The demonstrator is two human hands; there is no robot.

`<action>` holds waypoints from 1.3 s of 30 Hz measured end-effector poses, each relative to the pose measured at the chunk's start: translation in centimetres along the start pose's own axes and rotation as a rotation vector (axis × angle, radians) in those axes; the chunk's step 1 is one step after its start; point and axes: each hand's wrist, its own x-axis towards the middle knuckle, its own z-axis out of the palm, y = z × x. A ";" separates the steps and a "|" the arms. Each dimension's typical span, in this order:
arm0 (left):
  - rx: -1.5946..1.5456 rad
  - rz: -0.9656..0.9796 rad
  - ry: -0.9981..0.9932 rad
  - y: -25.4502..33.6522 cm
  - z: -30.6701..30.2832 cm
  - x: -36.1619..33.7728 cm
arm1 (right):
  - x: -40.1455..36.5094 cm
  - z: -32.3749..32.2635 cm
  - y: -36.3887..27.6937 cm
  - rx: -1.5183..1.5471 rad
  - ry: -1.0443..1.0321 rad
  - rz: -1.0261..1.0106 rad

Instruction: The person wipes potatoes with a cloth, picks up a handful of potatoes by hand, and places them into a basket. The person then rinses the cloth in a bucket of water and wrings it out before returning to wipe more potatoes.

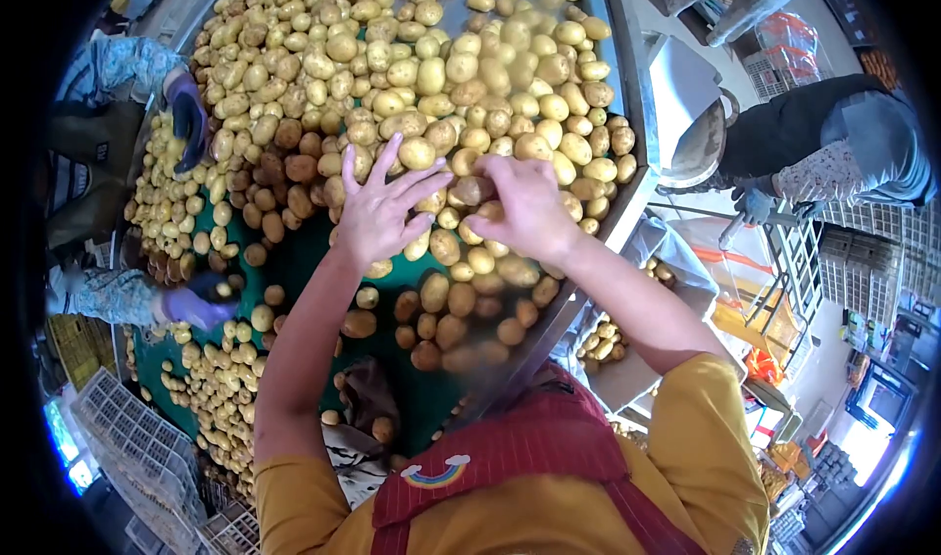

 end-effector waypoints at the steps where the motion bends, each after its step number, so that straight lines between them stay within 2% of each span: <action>1: -0.020 -0.006 0.010 0.1 0.1 -0.1 | 0.1 0.4 -0.3 -0.050 -0.005 0.010; 3: -0.012 -0.054 0.030 0.9 -0.1 -0.1 | 0.7 1.1 -0.4 -0.091 0.009 0.079; 6: -0.040 -0.228 0.029 3.7 -0.7 -0.5 | 0.5 1.1 0.2 0.191 0.011 0.103; 7: -0.142 -0.300 0.051 4.9 -1.0 -0.5 | 0.1 1.0 -0.3 0.664 -0.031 0.259; 8: -0.259 -0.325 0.125 6.3 -1.6 -0.7 | -0.6 1.4 -0.9 0.984 0.009 0.280; 11: -0.517 -0.333 0.203 9.2 -3.4 -0.5 | -2.1 -0.7 -3.3 1.403 0.054 0.452; 14: -0.629 -0.243 0.368 10.1 -2.6 -0.2 | -3.6 0.4 -2.0 1.584 0.068 0.461; 16: -0.659 -0.247 0.392 11.0 -2.8 0.0 | -4.1 -0.7 -4.0 1.626 0.116 0.583; 17: -0.676 -0.252 0.399 11.5 -2.8 -0.1 | -4.5 -0.6 -4.0 1.640 0.125 0.573; 21: -1.279 -0.409 0.331 12.8 -2.2 -0.9 | -5.6 -1.1 -5.1 1.593 0.144 0.553; 22: -1.395 -0.441 0.342 13.3 -2.2 -1.0 | -5.8 -1.1 -5.1 1.444 0.183 0.539; 24: -1.320 -0.372 0.381 13.6 -2.9 -1.2 | -6.3 -0.9 -5.1 1.148 0.257 0.509; 25: -1.187 -0.335 0.321 12.8 -2.3 -1.7 | -6.4 -0.9 -5.3 1.073 0.282 0.464; 28: -1.294 -0.421 0.284 12.9 -2.1 -2.3 | -7.0 -0.8 -5.3 1.186 0.271 0.499; 32: -1.388 -0.426 0.291 13.3 -2.3 -2.6 | -7.6 -1.3 -6.0 1.247 0.232 0.533; 39: -1.621 -0.512 0.262 14.2 -2.1 -3.6 | -9.0 -1.1 -6.5 1.219 0.248 0.402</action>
